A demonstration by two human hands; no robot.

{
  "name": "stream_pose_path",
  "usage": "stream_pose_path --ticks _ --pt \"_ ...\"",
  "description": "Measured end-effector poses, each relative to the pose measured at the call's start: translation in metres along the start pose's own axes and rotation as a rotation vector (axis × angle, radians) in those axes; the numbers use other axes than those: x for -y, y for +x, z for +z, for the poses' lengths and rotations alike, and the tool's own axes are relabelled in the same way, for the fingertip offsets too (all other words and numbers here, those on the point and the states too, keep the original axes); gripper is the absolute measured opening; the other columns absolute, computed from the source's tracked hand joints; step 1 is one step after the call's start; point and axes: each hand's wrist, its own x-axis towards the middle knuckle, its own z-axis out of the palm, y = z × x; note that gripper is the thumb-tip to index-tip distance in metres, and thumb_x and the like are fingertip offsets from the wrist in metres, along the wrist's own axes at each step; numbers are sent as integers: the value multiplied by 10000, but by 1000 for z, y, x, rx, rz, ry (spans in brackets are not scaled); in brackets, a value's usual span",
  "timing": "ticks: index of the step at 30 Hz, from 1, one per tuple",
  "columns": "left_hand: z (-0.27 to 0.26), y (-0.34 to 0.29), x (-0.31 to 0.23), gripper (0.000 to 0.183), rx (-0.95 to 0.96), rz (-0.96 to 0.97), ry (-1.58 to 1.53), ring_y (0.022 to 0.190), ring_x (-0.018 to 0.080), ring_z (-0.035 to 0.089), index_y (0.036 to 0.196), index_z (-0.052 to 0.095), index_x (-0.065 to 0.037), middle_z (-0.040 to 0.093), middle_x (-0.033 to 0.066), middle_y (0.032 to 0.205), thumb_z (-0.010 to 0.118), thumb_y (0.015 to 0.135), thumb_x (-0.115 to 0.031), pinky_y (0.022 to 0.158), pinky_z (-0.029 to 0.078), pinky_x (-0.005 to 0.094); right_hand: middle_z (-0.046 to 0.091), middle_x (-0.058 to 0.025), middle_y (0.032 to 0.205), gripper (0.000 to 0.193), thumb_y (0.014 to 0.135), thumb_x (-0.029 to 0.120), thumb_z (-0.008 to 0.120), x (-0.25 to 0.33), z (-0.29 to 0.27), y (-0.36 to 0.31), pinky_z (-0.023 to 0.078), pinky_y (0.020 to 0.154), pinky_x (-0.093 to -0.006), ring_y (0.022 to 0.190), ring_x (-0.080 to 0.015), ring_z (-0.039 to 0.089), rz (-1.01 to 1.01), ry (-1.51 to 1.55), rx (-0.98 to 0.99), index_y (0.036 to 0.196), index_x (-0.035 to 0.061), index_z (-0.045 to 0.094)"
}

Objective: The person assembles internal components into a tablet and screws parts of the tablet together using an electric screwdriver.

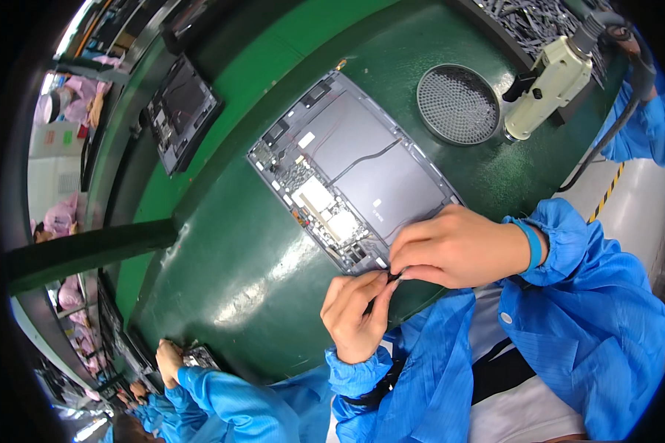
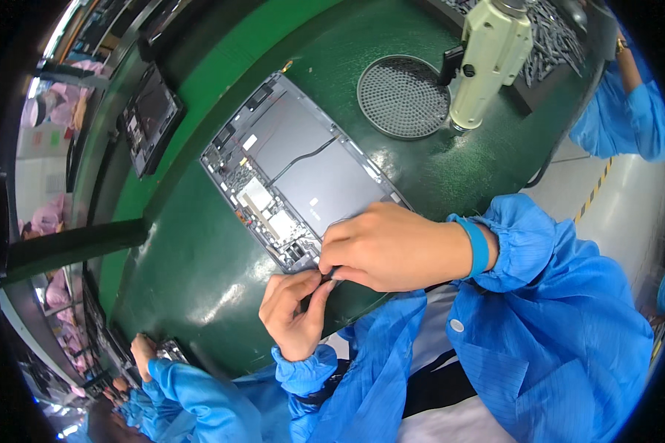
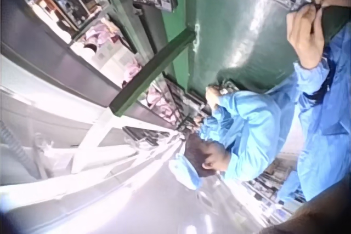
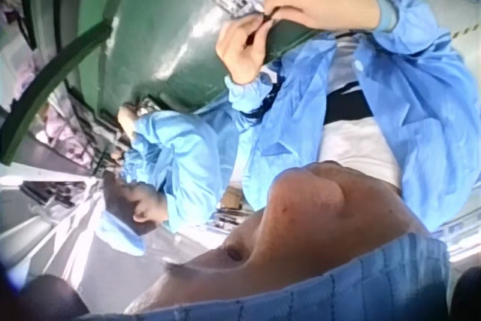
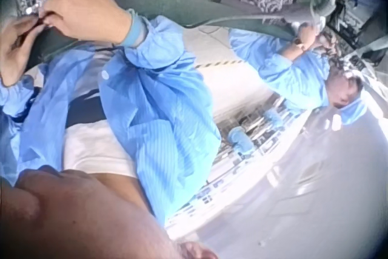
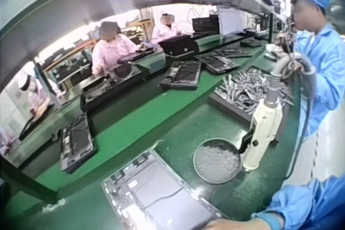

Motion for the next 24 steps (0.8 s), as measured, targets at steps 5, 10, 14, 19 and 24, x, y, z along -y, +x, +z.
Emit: stream_pose_path --ticks 5,10,14,19,24 --pt "-6 -1 0 157 -7 -41 33 700 213 572 798 646 7 688 100 823 724 677 71 661 460 296 636 -58 816 84 772 114 663 -8 4 4 498 622 -368 712 -264 629 45 44 129 834 61 644" --pt "-10 -7 4 138 -112 -57 141 733 227 564 819 659 -7 667 91 836 684 708 72 681 451 309 648 -62 804 80 775 104 657 -12 3 6 497 625 -365 718 -268 631 61 100 174 838 55 655" --pt "-7 -8 1 181 -81 -10 194 769 239 554 856 675 -19 651 89 876 724 686 18 686 452 312 624 -56 809 70 786 114 639 -9 1 5 497 607 -374 686 -262 625 41 9 180 807 48 652" --pt "4 0 -8 381 99 49 379 864 283 510 947 702 -78 591 77 983 817 587 -118 723 445 369 581 -67 823 97 799 136 623 -6 -8 4 493 563 -384 651 -261 613 33 -133 199 762 48 644" --pt "9 -8 4 409 45 148 446 855 287 504 942 705 -101 579 72 953 821 549 -104 711 445 378 560 -57 783 63 780 127 664 -5 -19 -5 466 512 -335 600 -251 586 22 -9 9 798 69 681"
